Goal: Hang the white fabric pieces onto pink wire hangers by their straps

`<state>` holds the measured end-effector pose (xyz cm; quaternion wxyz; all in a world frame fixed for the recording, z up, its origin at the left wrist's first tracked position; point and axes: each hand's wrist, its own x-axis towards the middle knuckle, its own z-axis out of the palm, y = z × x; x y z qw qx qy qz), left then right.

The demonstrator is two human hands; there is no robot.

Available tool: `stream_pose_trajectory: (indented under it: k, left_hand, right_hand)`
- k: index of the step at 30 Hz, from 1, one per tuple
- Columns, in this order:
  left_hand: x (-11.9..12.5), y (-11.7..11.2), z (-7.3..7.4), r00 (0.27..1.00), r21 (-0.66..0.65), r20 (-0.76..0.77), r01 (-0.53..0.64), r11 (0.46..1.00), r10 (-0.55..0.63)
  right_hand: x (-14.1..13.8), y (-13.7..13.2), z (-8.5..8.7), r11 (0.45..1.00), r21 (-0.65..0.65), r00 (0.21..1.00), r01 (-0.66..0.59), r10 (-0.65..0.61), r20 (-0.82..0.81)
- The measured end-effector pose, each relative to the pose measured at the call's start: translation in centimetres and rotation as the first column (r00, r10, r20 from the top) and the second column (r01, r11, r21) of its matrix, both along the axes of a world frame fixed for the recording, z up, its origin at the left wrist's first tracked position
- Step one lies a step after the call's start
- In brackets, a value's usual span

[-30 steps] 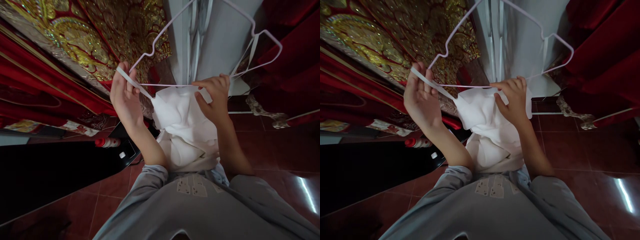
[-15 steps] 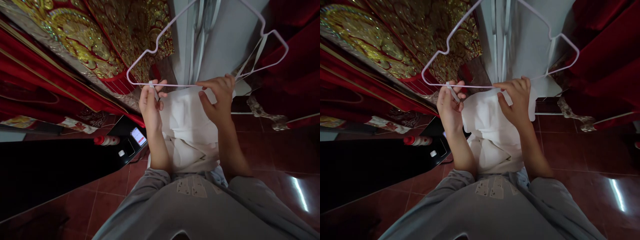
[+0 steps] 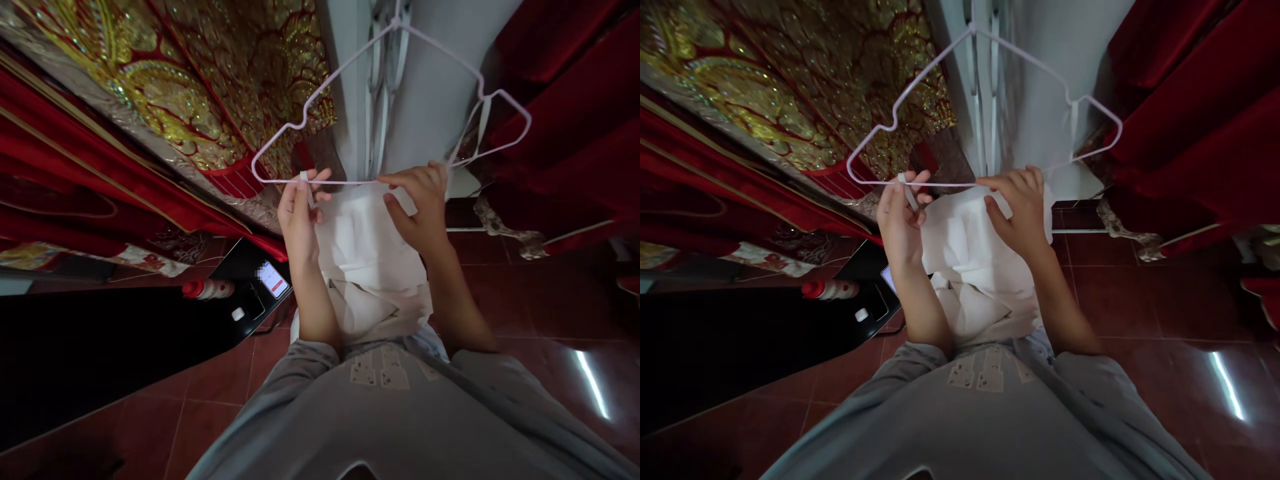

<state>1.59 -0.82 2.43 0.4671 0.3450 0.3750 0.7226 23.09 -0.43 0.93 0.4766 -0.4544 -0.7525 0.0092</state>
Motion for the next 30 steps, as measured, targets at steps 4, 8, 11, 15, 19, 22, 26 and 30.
stream_pose_trajectory:
  k: [4,8,11,15,19,22,26,30]
  left_hand:
    - [1.4,0.0,1.2,0.998,0.035,0.053,0.028,0.999,-0.03]
    - [1.7,0.1,1.3,0.999,0.058,0.039,0.018,0.998,-0.02]
    - [1.5,0.3,1.2,0.999,0.069,0.038,0.006,0.998,-0.009]
    - [1.0,0.8,1.4,1.0,0.041,0.016,-0.001,0.999,0.001]
    - [0.7,1.2,1.3,1.0,0.02,0.014,-0.003,1.0,0.003]
    - [0.9,1.3,0.8,1.0,0.046,0.008,-0.001,0.999,0.001]
    - [1.3,1.3,0.3,0.999,0.13,-0.026,-0.028,0.991,0.032]
    - [1.3,1.2,0.1,0.999,0.137,-0.023,-0.026,0.99,0.029]
  right_hand:
    - [0.6,0.1,0.7,0.999,-0.03,0.999,-0.034,0.033,-0.026]
    - [1.0,-0.2,1.4,0.994,-0.081,0.998,-0.067,0.066,-0.012]
    - [1.4,-0.3,1.5,0.997,-0.022,0.992,-0.075,0.072,-0.104]
    - [3.7,1.2,1.3,0.98,0.167,0.911,0.109,-0.031,-0.411]
    - [7.2,3.0,1.4,0.985,0.028,0.841,0.17,-0.13,-0.525]
    - [8.3,3.0,2.4,0.972,-0.194,0.875,0.131,-0.205,-0.438]
    - [7.2,2.2,3.8,0.959,-0.253,0.862,0.125,-0.231,-0.451]
    - [5.7,2.1,4.6,0.99,-0.134,0.821,0.043,-0.111,-0.56]
